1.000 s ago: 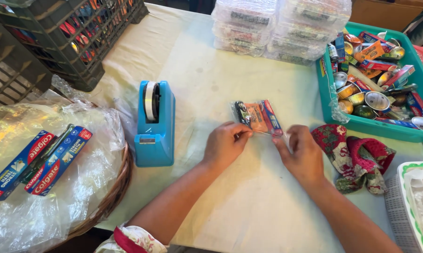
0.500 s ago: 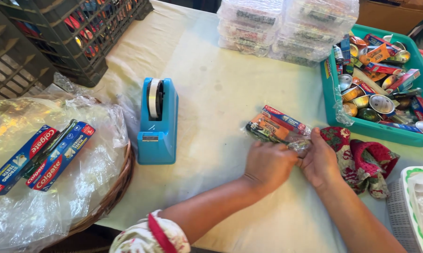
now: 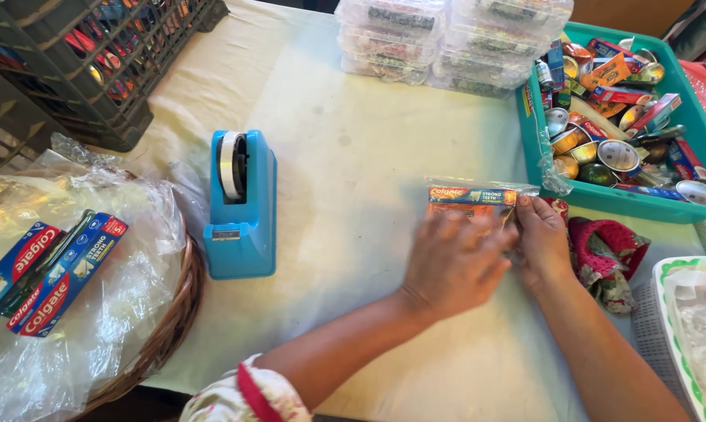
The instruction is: Packaging toothpaste tubes and other small items into plastic containers and then wrapping the containers in bubble wrap.
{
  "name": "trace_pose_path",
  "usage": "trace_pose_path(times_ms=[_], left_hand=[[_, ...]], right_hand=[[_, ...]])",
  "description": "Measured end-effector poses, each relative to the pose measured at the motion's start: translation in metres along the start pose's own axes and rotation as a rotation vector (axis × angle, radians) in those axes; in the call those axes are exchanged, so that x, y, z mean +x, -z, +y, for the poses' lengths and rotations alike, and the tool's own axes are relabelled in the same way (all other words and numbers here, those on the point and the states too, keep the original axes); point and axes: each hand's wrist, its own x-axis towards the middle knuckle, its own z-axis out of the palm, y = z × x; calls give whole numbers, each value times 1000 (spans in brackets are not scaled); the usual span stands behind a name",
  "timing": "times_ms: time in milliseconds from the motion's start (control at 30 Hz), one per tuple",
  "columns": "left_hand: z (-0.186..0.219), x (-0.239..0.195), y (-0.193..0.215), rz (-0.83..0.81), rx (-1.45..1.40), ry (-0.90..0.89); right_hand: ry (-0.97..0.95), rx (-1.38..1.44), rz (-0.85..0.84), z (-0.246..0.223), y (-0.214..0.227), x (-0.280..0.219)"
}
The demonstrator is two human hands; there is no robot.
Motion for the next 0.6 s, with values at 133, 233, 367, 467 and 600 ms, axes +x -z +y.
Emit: trace_pose_path(times_ms=[133, 233, 367, 467, 600], left_hand=[[-23, 2, 23, 250, -256, 332], [-46, -15, -1, 264, -677, 791], [-51, -20, -9, 125, -1390, 1259], [-49, -20, -11, 130, -1455, 1288], [-49, -31, -28, 184, -1376, 1252]], right_hand=[[29, 18, -104, -14, -21, -18], [-16, 102, -129, -19, -38, -33], [-71, 86, -143, 2, -28, -29], [-103, 46, -170, 2, -31, -29], [-138, -139, -157, 1, -30, -27]])
